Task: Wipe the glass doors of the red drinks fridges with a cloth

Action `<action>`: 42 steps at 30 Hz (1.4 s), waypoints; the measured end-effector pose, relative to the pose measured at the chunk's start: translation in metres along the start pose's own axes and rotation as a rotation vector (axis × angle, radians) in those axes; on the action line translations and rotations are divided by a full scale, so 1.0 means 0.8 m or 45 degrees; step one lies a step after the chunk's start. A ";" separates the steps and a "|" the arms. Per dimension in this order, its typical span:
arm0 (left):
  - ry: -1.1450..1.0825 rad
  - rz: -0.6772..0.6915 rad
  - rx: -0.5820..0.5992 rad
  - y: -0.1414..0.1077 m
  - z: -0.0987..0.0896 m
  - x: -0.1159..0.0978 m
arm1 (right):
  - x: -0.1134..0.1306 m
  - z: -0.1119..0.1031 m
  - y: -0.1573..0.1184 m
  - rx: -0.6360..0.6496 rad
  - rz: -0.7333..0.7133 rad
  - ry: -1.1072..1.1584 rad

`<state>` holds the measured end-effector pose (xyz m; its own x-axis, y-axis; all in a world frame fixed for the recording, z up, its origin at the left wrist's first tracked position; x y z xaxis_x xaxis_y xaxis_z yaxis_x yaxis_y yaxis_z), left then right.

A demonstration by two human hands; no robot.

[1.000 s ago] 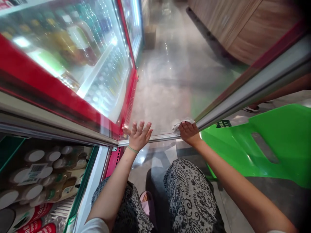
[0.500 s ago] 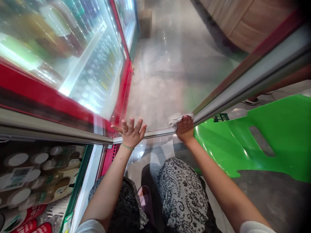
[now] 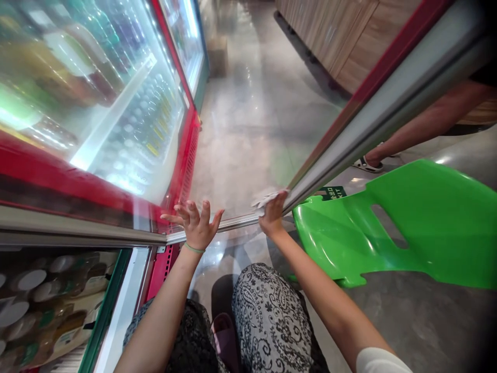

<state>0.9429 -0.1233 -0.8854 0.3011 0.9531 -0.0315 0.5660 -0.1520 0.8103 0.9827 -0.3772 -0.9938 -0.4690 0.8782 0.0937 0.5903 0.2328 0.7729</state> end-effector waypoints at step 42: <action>0.009 -0.088 0.314 0.163 0.056 -0.004 | -0.015 0.068 0.225 -0.241 0.471 0.345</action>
<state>1.0504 -0.1580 -0.8060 0.2502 0.9651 -0.0774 0.7555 -0.1446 0.6390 1.1300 -0.3230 -0.8900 -0.4195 0.7418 0.5232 0.6312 -0.1759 0.7554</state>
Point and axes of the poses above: each hand's wrist, its own y-axis towards the middle knuckle, its own z-axis out of the palm, x = y × z, the point moved 5 cm from there along y, towards the middle knuckle, and after that the axes turned 2 degrees about y, right-handed, at the moved point
